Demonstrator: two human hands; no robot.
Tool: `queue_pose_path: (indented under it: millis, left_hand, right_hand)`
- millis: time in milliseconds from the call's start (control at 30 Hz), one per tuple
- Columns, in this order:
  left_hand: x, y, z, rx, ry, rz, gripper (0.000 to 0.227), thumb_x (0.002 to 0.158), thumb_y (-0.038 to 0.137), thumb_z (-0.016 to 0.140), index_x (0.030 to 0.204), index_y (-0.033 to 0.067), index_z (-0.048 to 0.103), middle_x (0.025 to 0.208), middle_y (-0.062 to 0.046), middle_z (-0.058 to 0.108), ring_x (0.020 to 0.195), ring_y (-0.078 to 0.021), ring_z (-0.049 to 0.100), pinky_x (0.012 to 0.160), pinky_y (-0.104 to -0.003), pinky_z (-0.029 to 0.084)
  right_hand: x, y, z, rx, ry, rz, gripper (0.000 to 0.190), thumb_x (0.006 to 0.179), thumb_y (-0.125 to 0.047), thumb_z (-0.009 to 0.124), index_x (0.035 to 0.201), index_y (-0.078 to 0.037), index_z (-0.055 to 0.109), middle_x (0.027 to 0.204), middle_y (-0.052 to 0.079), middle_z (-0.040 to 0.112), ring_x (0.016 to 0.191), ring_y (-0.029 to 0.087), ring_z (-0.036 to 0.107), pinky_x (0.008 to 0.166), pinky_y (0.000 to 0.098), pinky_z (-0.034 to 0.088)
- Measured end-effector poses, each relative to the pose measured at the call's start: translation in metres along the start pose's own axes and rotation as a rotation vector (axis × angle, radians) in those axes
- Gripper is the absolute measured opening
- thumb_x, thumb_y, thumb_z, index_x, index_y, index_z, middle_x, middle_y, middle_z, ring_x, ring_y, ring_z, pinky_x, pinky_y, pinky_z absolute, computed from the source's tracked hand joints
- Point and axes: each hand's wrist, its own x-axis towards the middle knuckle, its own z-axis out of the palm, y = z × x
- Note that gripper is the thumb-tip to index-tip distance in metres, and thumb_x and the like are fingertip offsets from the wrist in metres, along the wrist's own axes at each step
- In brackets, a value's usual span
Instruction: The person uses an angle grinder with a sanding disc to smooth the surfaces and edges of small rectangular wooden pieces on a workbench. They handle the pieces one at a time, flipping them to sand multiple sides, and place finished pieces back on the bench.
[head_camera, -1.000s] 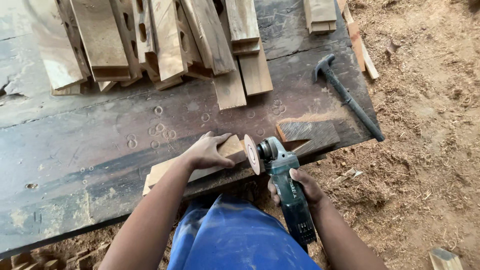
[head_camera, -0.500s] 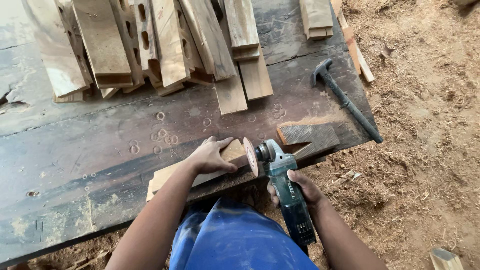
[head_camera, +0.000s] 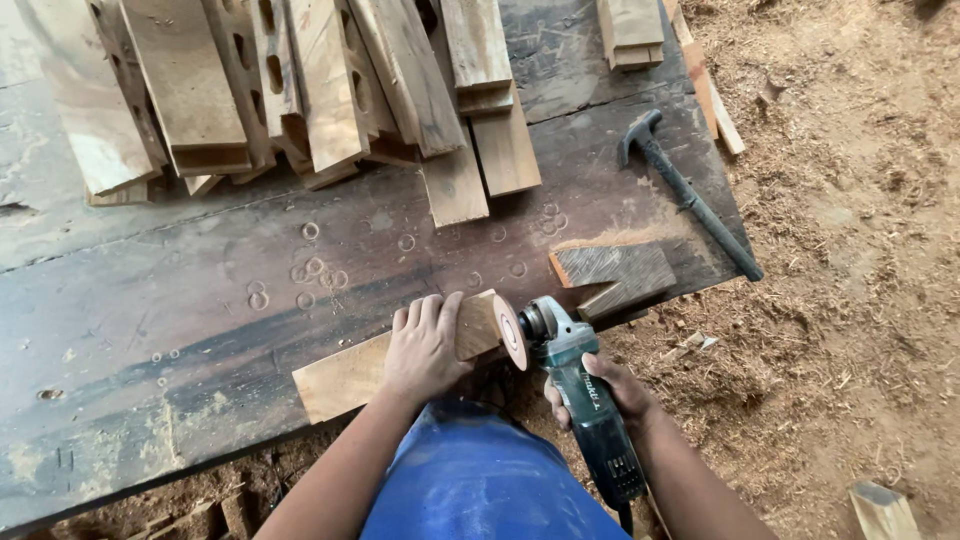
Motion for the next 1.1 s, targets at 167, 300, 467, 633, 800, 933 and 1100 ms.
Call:
queue_pose_path:
  millis: [167,300,467,633,800,933,1100]
  left_hand:
    - [-0.004,-0.002,0.000,0.000,0.033,0.028,0.102,0.057,0.037,0.088,0.143,0.0009,0.045,0.130,-0.015,0.052,0.126,-0.0327,0.047,0.106,-0.046,0.036]
    - [-0.002,-0.001,0.000,-0.001,0.014,0.011,0.099,0.060,0.036,0.087,0.142,0.0006,0.045,0.129,-0.015,0.053,0.126,-0.0323,0.047,0.107,-0.046,0.036]
    - [-0.002,0.000,-0.001,-0.014,0.022,0.019,0.097,0.059,0.037,0.086,0.140,0.0009,0.046,0.128,-0.016,0.053,0.126,-0.0326,0.047,0.107,-0.047,0.036]
    - [-0.002,-0.002,0.003,-0.008,0.043,0.026,0.094,0.061,0.037,0.085,0.140,0.0012,0.047,0.128,-0.015,0.053,0.125,-0.0326,0.048,0.106,-0.047,0.037]
    - [-0.004,0.000,0.001,0.002,0.051,0.028,0.095,0.060,0.036,0.085,0.140,0.0006,0.047,0.128,-0.016,0.053,0.124,-0.0333,0.048,0.104,-0.046,0.038]
    - [0.005,0.018,-0.031,-0.012,0.048,-0.049,0.093,0.058,0.034,0.088,0.137,0.0024,0.049,0.128,-0.017,0.053,0.122,-0.0351,0.051,0.101,-0.049,0.042]
    - [0.008,-0.011,-0.091,-0.474,0.065,-0.627,0.087,0.068,0.035,0.084,0.136,-0.0010,0.043,0.124,-0.018,0.059,0.110,-0.0296,0.066,0.096,-0.043,0.058]
  right_hand:
    - [0.005,0.009,-0.009,-0.019,0.030,0.028,0.072,0.080,-0.053,0.081,0.122,-0.002,0.051,0.089,0.018,0.071,0.072,0.026,0.075,0.063,0.0389,0.065]
    - [0.014,0.006,-0.014,-0.024,0.033,0.039,0.070,0.079,-0.051,0.081,0.121,-0.002,0.053,0.092,0.018,0.072,0.074,0.026,0.075,0.065,0.0384,0.065]
    - [0.035,-0.010,-0.014,-0.045,0.005,0.054,0.070,0.080,-0.051,0.081,0.120,-0.001,0.054,0.094,0.018,0.072,0.076,0.026,0.076,0.066,0.0384,0.066]
    - [0.039,-0.013,-0.020,-0.070,-0.006,0.068,0.070,0.080,-0.052,0.080,0.120,0.000,0.055,0.094,0.018,0.073,0.076,0.026,0.076,0.066,0.0378,0.066]
    - [-0.003,0.014,-0.021,-0.009,-0.059,0.034,0.064,0.084,-0.046,0.077,0.124,-0.002,0.052,0.092,0.018,0.070,0.074,0.025,0.074,0.066,0.0391,0.065]
    - [-0.055,0.030,-0.016,0.134,0.026,0.005,0.072,0.080,-0.043,0.073,0.129,0.004,0.048,0.090,0.020,0.068,0.070,0.028,0.071,0.063,0.0378,0.063]
    - [-0.088,0.023,-0.030,0.127,-0.102,-0.308,0.078,0.088,-0.037,0.075,0.142,0.004,0.037,0.090,0.019,0.065,0.072,0.026,0.068,0.064,0.0368,0.061]
